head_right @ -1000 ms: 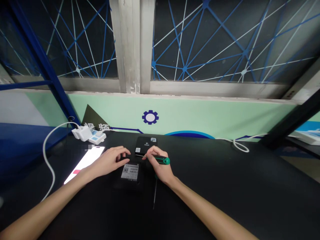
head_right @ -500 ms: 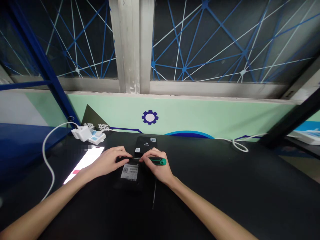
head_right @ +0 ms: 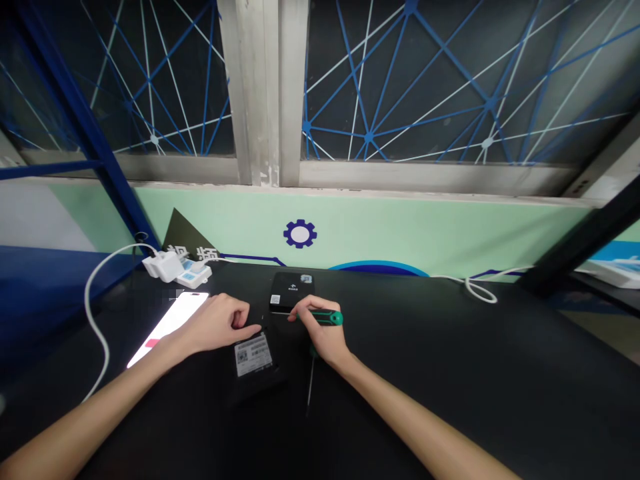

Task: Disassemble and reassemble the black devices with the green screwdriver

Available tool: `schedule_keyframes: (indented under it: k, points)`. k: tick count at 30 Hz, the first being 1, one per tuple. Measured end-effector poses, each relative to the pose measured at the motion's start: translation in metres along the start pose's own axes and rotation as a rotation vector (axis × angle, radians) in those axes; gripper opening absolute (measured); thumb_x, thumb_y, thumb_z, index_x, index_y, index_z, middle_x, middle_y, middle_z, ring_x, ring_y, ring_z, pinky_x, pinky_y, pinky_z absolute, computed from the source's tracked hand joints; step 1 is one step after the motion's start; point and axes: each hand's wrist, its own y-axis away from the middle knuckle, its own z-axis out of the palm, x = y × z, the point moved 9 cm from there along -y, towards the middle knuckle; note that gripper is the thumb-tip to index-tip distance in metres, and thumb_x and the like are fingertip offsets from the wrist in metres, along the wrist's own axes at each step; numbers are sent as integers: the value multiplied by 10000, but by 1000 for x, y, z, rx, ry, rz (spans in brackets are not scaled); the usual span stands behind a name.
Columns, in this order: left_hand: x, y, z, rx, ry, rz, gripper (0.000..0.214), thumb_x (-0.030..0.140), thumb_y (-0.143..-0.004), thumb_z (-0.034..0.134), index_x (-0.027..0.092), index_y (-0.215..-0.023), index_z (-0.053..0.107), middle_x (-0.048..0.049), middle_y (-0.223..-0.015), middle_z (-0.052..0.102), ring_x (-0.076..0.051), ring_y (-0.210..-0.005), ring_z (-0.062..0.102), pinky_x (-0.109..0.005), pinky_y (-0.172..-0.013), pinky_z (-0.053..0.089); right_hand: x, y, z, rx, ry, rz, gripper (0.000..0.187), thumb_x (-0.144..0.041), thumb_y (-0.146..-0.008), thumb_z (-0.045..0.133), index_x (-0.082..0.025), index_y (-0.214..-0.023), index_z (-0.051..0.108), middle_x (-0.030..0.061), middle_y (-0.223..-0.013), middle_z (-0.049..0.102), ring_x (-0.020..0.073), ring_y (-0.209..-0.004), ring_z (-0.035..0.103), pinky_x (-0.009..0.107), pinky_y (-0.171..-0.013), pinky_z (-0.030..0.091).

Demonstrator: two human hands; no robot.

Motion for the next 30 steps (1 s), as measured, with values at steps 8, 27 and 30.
schedule_keyframes:
  k: [8,27,30]
  points:
    - [8,2,1,-68,49,59,149,399,-808,621,252,-824,607,73,-533,596,-147,-525,548,-257,-554,320,2,-1,-1,19,-4,10,309,-398,-869,630,-210,-635,703,41,-659,722,210,-657,651,311,-660,492]
    - [-12,6,24,-246,351,-152,225,382,-900,483,231,-1046,566,88,-451,585,-140,-396,556,-223,-473,415,13,4,-13,79,-223,-29,373,-342,-883,570,-212,-534,596,-9,-441,492,154,-461,427,303,-517,325]
    - [-13,6,27,-269,390,-170,240,383,-894,494,223,-1062,553,84,-455,578,-134,-394,552,-205,-432,403,13,4,-13,81,-232,-27,388,-351,-877,574,-214,-514,581,-14,-427,456,148,-446,398,301,-500,296]
